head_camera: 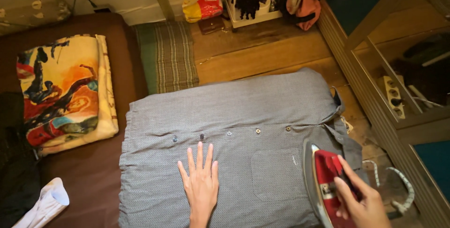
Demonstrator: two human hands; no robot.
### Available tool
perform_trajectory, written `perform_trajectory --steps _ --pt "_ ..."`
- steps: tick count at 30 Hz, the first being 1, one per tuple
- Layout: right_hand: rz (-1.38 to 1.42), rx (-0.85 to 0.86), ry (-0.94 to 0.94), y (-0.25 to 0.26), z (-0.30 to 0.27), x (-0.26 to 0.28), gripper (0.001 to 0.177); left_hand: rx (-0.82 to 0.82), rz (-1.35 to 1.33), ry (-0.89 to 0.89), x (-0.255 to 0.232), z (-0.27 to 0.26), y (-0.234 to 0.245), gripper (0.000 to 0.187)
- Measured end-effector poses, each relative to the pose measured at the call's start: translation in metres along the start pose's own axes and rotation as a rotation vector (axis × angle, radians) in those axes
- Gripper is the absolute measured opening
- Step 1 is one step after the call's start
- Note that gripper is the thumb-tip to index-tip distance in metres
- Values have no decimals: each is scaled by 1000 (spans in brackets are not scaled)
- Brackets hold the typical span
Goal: Ironing a button-down shirt on a mattress.
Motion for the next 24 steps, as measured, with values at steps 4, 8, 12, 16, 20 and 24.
perform_trajectory --steps 4,8,12,16,20,24 --pt "-15 -47 51 -18 15 56 61 6 -2 1 1 0 -2 54" --pt "-10 -52 77 -21 26 62 60 5 6 2 1 -1 -2 54" --pt "-3 -23 30 -15 13 54 60 -10 -3 -3 1 -2 0 54" --pt "-6 36 -29 -8 -4 14 61 -3 -7 -2 1 0 1 53" --pt "-14 75 223 -19 -23 12 64 18 -10 -1 -1 1 1 53" --pt "-85 109 436 -55 -36 64 59 23 -9 5 0 1 1 54"
Point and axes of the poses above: each hand's wrist, its own z-axis towards the middle knuckle, its own y-axis out of the back of the hand, x = y × z, the point moved 7 cm from there along z, towards the middle knuckle, and after that the axes turned 10 degrees about -x, right-handed, at the moved point
